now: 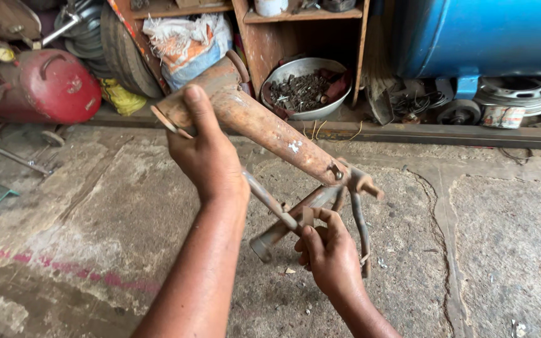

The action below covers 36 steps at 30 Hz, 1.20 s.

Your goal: The person manipulates a rusty bicycle frame by hand, turning it over to examine different sides and pointing at specific joints and parts.

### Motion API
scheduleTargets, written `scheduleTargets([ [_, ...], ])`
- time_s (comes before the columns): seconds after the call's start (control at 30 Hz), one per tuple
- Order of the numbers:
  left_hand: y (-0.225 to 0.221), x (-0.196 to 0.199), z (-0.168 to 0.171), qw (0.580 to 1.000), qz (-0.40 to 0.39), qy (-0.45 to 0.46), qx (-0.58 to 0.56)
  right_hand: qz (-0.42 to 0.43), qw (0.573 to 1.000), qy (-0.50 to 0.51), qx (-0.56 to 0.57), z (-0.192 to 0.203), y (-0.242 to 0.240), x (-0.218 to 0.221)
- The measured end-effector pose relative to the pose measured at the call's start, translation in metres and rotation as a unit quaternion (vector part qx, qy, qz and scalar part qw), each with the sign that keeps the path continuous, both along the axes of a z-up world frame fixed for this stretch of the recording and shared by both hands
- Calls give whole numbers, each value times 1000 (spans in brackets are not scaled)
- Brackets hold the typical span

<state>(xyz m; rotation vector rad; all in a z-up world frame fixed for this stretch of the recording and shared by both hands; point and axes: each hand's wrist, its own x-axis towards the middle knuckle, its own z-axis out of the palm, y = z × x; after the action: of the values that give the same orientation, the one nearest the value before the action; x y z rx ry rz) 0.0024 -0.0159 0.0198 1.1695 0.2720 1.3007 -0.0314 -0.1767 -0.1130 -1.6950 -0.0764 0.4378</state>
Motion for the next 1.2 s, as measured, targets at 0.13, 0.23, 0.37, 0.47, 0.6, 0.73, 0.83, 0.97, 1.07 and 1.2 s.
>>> scheduleTargets([
  [0.13, -25, 8, 13, 997, -29, -57, -40, -73, 985, 88, 132, -4, -2, 2],
  [0.23, -38, 6, 14, 998, -24, -48, 45, -122, 970, 108, 178, -6, -10, 6],
  [0.37, -39, 0, 15, 999, -21, 11, 43, -164, 934, 212, 235, 2, -10, 4],
  [0.47, -46, 2, 13, 995, -34, -27, 87, -181, 925, 233, 240, 13, -8, 4],
  [0.6, -58, 10, 11, 994, -39, -23, 98, -187, 903, 261, 286, 24, -19, 6],
  [0.73, -68, 17, 13, 995, 2, 35, 91, -182, 900, 276, 283, 34, -28, 10],
  [0.83, -79, 19, 14, 992, -33, -20, 120, -151, 873, 282, 367, 39, -25, 18],
  [0.97, -83, 12, 18, 994, -13, 37, 97, -143, 922, 242, 267, 30, -41, 18],
  [1.07, -82, 17, 18, 990, -27, -37, 133, -159, 923, 237, 257, 29, -40, 18],
  [1.2, -85, 20, 13, 991, -19, -2, 133, -153, 922, 229, 273, 28, -38, 19],
])
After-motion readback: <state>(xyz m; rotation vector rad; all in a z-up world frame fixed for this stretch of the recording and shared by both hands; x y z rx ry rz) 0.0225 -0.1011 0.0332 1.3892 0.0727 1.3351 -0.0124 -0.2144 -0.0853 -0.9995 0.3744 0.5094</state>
